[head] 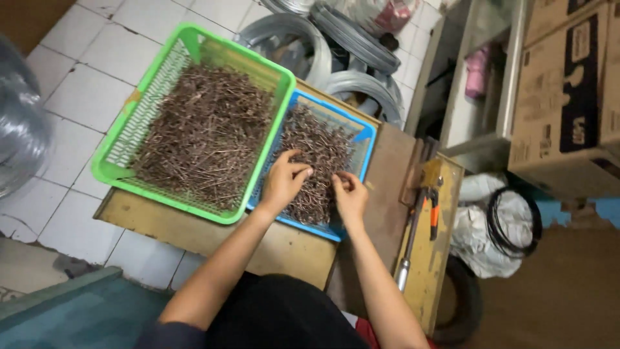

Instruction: Picking up small metal wire pieces from a tray, placing them on a wooden board, and using a hand tool to cut or crimp them.

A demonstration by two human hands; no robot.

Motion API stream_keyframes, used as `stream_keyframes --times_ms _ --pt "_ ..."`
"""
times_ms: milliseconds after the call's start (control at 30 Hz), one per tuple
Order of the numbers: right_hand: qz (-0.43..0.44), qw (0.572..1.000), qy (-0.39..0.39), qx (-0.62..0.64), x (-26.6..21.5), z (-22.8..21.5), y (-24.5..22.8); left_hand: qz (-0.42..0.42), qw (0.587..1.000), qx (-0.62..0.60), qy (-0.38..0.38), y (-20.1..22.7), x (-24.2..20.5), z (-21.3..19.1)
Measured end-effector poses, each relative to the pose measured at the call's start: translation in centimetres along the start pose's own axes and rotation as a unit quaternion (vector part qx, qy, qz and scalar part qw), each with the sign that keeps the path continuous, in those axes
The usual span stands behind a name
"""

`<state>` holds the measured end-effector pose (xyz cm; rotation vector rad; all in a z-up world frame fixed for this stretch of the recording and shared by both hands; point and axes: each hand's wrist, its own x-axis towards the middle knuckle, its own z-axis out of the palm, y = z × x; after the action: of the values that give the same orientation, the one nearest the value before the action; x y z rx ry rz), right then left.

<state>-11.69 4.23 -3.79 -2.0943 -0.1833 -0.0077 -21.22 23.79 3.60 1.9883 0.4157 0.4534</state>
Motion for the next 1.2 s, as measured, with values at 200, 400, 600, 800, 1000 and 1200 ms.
stream_keyframes --times_ms 200,400,600,800,1000,1200 --pt "-0.175 0.982 -0.049 -0.049 -1.9 3.1 -13.0 0.119 0.991 0.067 0.013 -1.4 -3.0 -8.2" --pt "-0.419 0.845 -0.243 -0.227 -2.0 12.8 -14.9 0.014 0.943 0.332 0.021 -7.6 -4.1 -15.7" --pt "-0.437 0.817 -0.267 -0.265 -1.7 18.1 -14.0 -0.059 0.933 0.353 0.025 -10.5 -4.8 -16.2" --pt "-0.463 0.828 -0.269 -0.169 -1.9 17.8 -15.5 -0.064 0.952 0.295 0.054 -8.8 -4.6 -16.8" --pt "0.116 0.926 -0.206 0.293 -2.6 14.4 -18.1 -0.032 0.97 0.229 0.081 -7.2 -4.9 -17.1" --pt "0.214 0.902 -0.239 0.288 -1.7 11.2 -18.8 -0.029 0.994 0.028 0.098 -2.6 -4.4 -16.5"
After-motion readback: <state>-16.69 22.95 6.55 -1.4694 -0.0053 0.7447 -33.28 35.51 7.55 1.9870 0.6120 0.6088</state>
